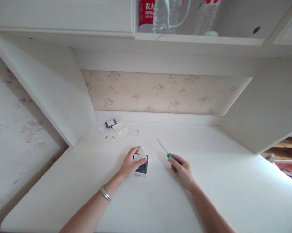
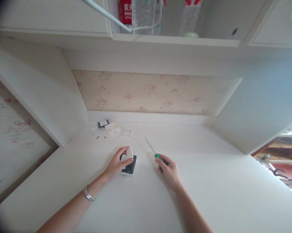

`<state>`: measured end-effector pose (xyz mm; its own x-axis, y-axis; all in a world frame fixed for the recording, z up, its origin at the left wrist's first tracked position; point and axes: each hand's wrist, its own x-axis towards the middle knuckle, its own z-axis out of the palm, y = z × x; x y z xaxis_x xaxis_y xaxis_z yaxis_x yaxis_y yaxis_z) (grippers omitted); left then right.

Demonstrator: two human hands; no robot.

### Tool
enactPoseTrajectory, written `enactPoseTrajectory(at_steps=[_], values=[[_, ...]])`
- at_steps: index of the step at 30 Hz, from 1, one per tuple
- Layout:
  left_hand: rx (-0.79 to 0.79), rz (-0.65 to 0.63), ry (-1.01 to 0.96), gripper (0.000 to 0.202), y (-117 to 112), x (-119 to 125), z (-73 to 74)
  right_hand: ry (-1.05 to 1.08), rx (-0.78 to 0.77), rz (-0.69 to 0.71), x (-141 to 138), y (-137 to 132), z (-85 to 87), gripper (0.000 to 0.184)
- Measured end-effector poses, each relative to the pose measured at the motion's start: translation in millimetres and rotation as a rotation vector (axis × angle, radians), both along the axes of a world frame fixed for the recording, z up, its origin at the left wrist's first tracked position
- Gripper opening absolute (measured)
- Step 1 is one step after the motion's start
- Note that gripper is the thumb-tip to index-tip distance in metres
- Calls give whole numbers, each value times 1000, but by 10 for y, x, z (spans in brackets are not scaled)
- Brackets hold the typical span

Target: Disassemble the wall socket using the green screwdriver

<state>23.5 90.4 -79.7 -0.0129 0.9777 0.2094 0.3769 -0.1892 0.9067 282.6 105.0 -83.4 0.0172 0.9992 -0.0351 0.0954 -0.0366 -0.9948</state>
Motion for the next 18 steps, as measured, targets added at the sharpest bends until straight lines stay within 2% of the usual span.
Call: enactPoseTrajectory(at_steps=[3,7,9,10,14,18], values=[[-2,61,70,64,162,15,-1,55,-16,0,33,23,-9,42],[-46,171,280,67,590,-211,-46,64,-26,3,36,37,6,41],[-68,148,491,65,811,-330,-76,66,-28,13,30,44,14,41],[-67,131,536,64,910,-371,-88,66,-30,20,28,49,15,41],[-59,57,636,62,1251,-407,-89,18,-36,57,24,61,-6,39],[-93,88,697,63,1572,-382,-49,-51,-57,77,21,45,-25,40]])
